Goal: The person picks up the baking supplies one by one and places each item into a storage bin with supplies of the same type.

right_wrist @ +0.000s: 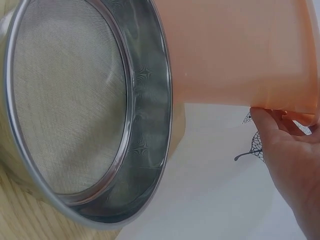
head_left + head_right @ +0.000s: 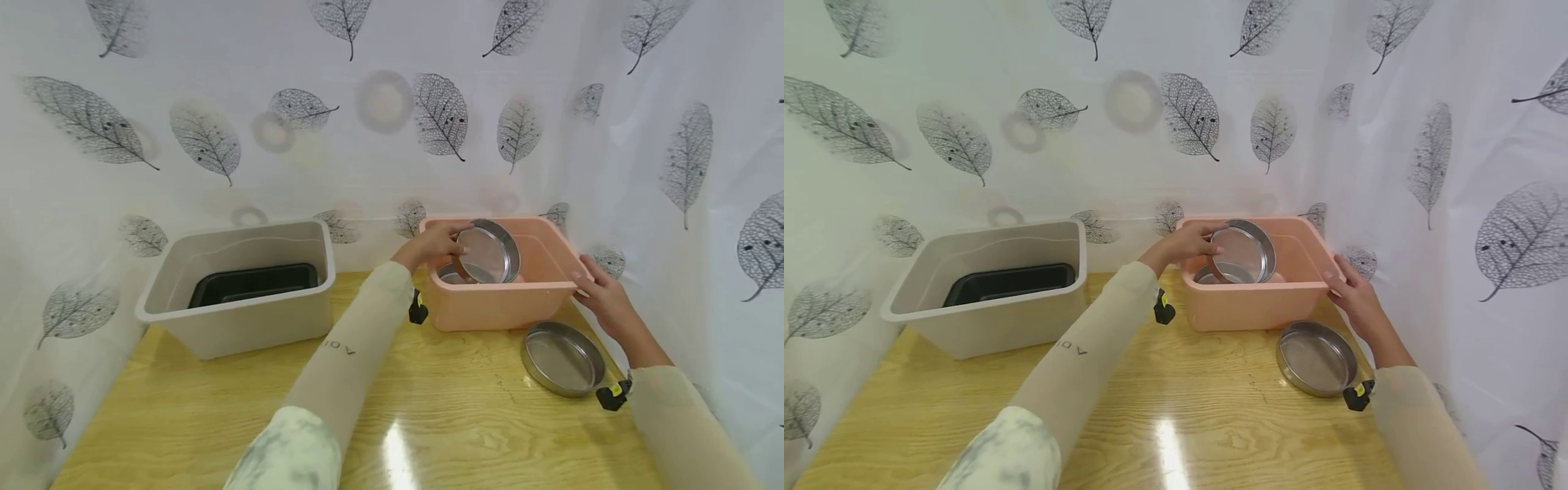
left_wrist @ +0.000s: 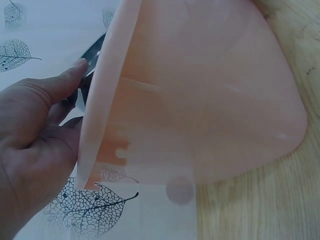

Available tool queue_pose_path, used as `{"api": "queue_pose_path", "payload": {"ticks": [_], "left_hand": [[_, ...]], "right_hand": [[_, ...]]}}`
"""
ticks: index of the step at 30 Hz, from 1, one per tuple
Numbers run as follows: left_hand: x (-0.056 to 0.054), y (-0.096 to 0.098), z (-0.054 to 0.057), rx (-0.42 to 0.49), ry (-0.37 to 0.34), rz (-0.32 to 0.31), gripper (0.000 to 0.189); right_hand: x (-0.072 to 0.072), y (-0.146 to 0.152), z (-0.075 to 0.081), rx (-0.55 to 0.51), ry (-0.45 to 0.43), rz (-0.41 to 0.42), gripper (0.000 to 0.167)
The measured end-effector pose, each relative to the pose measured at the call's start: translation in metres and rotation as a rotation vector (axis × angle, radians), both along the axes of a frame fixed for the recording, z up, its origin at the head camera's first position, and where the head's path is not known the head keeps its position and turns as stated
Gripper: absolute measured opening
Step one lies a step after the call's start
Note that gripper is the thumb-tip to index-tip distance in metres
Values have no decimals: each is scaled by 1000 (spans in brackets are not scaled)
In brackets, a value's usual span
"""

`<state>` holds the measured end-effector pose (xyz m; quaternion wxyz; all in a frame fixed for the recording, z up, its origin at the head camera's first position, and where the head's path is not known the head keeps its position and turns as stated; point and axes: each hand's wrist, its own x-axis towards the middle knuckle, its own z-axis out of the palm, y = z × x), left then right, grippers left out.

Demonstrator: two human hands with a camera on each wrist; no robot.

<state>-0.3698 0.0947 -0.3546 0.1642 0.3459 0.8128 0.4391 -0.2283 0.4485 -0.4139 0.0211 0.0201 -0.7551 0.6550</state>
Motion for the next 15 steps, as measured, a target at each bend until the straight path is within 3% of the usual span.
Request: {"api": "queue_pose_path", "payload": {"ticks": [9,15], "left_hand": [[-2,12,-2,-55,37,29,64],[0,18,-3,-72,57,60,61]], "right_hand": [[0,-3,3,7,-12,0,74],[1,-3,4,67,-26,-15,75]]}}
